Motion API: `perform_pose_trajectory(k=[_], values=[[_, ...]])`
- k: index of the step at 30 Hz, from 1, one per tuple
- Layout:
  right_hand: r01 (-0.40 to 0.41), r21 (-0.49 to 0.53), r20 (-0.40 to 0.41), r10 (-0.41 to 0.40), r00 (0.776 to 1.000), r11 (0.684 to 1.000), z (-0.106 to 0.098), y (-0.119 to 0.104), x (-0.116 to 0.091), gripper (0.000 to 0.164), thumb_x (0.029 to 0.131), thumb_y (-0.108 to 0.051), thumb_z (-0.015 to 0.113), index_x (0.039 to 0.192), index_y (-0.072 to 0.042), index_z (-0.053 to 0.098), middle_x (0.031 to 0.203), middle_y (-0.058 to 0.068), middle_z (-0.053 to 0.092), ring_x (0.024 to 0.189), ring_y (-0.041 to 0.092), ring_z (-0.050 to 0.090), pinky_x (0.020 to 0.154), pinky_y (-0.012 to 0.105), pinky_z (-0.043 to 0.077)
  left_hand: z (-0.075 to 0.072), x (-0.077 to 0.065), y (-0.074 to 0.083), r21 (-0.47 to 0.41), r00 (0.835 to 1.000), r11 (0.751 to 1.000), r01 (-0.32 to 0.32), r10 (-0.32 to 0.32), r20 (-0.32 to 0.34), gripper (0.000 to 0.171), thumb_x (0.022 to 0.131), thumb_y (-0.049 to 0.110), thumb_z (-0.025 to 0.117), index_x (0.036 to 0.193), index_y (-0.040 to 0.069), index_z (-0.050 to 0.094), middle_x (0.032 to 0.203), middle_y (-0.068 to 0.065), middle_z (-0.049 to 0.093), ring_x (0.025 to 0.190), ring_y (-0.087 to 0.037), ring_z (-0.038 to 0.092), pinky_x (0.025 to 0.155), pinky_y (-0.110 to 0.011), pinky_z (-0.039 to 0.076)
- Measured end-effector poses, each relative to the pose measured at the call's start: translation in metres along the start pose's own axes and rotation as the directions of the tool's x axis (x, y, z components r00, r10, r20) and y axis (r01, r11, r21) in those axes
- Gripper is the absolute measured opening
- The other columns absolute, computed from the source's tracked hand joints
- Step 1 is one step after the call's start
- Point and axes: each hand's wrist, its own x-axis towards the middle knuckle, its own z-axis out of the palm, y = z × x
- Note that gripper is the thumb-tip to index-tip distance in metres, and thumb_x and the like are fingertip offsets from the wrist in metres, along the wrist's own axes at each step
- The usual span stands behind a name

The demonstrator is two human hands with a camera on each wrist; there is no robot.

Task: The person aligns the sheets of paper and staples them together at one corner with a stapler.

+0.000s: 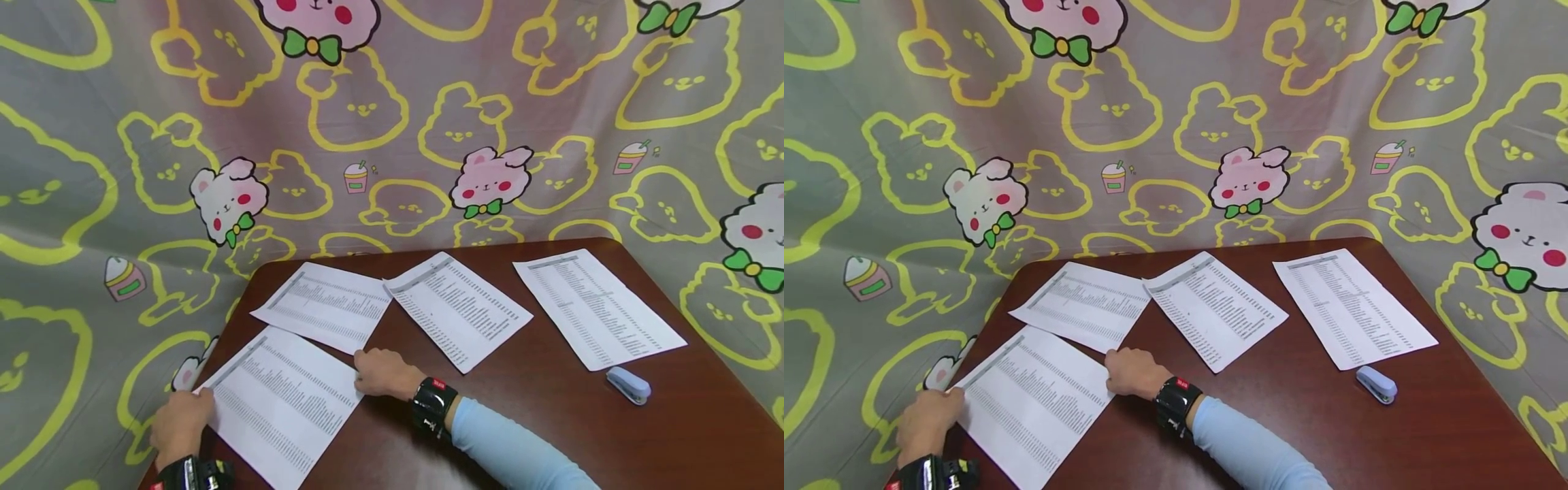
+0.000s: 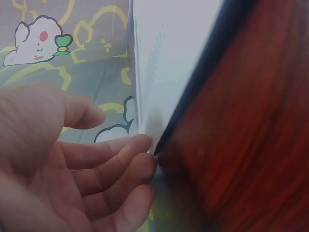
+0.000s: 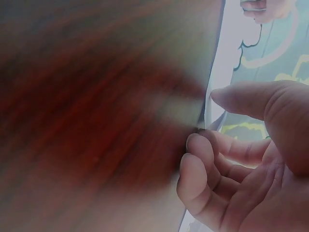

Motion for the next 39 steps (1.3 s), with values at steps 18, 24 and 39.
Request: perform_pose_trajectory(k=[18, 24, 39], values=[[0.012, 0.043, 0.051, -0.014, 0.999, 0.999, -0.003, -0.002, 0.003, 0.021, 0.087, -0.021, 0.068, 0.103, -0.010, 0.061, 0.074, 0.000, 0.057, 0.061, 0.016, 0.054, 0.053, 0.029, 0.042, 0.005, -0.002, -0.010, -0.024, 0.999, 0.999, -0.045, 0.045, 0.001, 0.045, 0.092, 0.028, 0.040, 0.086, -0.013, 0.058, 0.071, -0.022, 0.054, 0.066, -0.034, 0.050, 0.057, -0.044, 0.040], [0.009, 0.055, 0.066, -0.013, 0.998, 0.998, -0.005, -0.002, 0.004, 0.018, 0.087, -0.019, 0.068, 0.100, -0.010, 0.062, 0.075, 0.000, 0.058, 0.062, 0.016, 0.054, 0.054, 0.029, 0.042, 0.004, -0.006, -0.016, -0.055, 0.999, 0.997, -0.051, 0.051, -0.004, 0.042, 0.093, 0.026, 0.039, 0.074, -0.007, 0.056, 0.058, -0.014, 0.058, 0.052, -0.026, 0.058, 0.052, -0.036, 0.038], [-0.004, 0.127, 0.106, -0.010, 0.994, 0.992, -0.008, 0.001, 0.004, 0.010, 0.087, -0.016, 0.068, 0.092, -0.012, 0.060, 0.070, -0.001, 0.056, 0.057, 0.016, 0.052, 0.050, 0.027, 0.038, -0.003, -0.004, -0.011, -0.067, 0.995, 0.995, 0.074, -0.070, 0.065, 0.035, 0.092, 0.025, 0.043, 0.073, -0.002, 0.054, 0.057, -0.010, 0.057, 0.054, -0.023, 0.056, 0.055, -0.038, 0.040]])
